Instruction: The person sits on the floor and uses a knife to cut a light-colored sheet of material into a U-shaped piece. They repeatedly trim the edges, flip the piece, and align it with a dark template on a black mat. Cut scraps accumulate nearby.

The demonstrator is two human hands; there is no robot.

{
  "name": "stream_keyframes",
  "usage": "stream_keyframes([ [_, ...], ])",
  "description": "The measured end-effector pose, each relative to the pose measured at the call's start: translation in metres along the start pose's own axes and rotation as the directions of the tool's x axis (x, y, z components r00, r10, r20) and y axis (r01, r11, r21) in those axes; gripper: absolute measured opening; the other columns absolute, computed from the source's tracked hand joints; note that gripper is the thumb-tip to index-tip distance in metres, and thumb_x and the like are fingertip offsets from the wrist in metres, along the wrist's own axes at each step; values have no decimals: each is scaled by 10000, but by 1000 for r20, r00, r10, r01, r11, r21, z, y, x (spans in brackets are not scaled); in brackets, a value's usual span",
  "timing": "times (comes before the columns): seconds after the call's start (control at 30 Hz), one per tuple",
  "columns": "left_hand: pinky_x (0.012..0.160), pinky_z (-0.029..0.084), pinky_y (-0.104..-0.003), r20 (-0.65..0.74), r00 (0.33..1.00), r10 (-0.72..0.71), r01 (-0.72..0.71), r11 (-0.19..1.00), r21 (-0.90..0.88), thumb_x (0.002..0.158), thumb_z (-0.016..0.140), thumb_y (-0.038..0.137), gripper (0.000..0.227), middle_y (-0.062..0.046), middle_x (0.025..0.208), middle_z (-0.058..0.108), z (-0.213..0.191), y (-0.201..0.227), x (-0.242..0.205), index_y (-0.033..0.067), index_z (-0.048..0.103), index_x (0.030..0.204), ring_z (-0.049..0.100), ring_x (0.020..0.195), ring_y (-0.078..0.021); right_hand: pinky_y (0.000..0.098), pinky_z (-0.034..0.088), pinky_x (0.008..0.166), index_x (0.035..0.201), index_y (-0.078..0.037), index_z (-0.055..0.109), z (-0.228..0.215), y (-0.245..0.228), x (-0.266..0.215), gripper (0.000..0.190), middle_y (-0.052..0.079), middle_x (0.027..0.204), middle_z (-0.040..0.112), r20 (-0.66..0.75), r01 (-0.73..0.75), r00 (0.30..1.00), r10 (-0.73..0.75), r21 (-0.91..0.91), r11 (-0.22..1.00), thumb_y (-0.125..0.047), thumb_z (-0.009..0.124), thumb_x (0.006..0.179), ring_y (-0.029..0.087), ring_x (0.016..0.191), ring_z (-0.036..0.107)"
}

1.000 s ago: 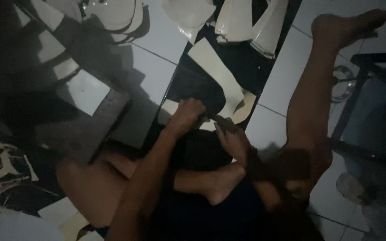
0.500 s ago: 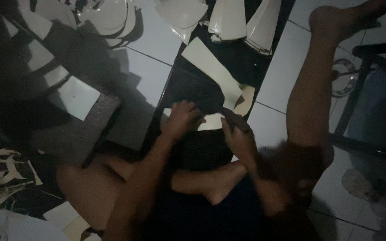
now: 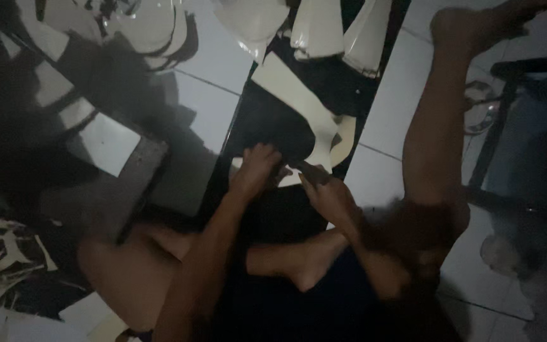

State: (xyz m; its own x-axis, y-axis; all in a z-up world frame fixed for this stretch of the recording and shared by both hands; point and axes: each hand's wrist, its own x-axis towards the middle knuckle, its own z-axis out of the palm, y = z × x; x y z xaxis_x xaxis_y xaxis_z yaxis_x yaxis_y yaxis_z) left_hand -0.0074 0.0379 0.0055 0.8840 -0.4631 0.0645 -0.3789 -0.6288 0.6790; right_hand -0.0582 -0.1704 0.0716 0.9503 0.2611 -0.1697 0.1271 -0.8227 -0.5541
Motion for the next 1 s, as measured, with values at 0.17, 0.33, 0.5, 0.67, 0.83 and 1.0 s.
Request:
stream_keyframes([
  [0.17,842,413,-489,41,996,-77,77,997,1,889,785,290,258,-153,967,680,-1,9,-2,50,691,907,608,966,-345,445,570,703,1198,-84,695,-8,15,-17,303,181,978,754,-268,-383,882,387,70,921,-314,674,1001,331,808,744],
  [0.33,832,476,-453,-22,981,-195,185,958,-220,921,764,260,230,-147,1000,686,39,26,27,51,682,970,647,960,-318,427,576,742,1168,-98,696,-19,23,-20,320,152,970,764,-363,-471,774,519,217,855,-344,701,962,317,862,758],
  [0.5,847,464,-459,-201,980,16,-3,998,64,809,700,64,310,-158,1051,649,63,28,30,87,719,1117,623,1027,-334,427,586,715,1331,-110,657,-26,12,-5,327,196,1065,720,-287,-134,944,165,122,983,-239,583,1040,340,865,736],
  [0.67,822,458,-466,-74,997,26,-26,1000,-3,872,705,108,293,-141,1032,629,46,25,19,74,711,1162,612,983,-325,419,579,612,1355,-157,615,-33,5,11,328,197,1097,712,-96,-243,965,243,14,970,-227,544,1043,335,807,742],
  [0.83,852,465,-448,-97,995,39,-48,994,-94,884,704,110,210,-87,1015,660,37,21,16,125,762,1085,613,983,-288,425,579,643,1356,-131,614,-35,25,11,337,213,1002,723,-8,-232,973,232,-61,971,-245,540,1047,352,781,738],
  [1.0,845,448,-444,-136,988,80,-93,991,-92,882,743,130,182,-83,936,654,43,11,15,137,788,1058,595,962,-281,424,597,717,1292,-99,649,-16,36,9,305,190,1066,745,-200,-209,960,194,-55,976,-299,561,1080,344,878,751],
])
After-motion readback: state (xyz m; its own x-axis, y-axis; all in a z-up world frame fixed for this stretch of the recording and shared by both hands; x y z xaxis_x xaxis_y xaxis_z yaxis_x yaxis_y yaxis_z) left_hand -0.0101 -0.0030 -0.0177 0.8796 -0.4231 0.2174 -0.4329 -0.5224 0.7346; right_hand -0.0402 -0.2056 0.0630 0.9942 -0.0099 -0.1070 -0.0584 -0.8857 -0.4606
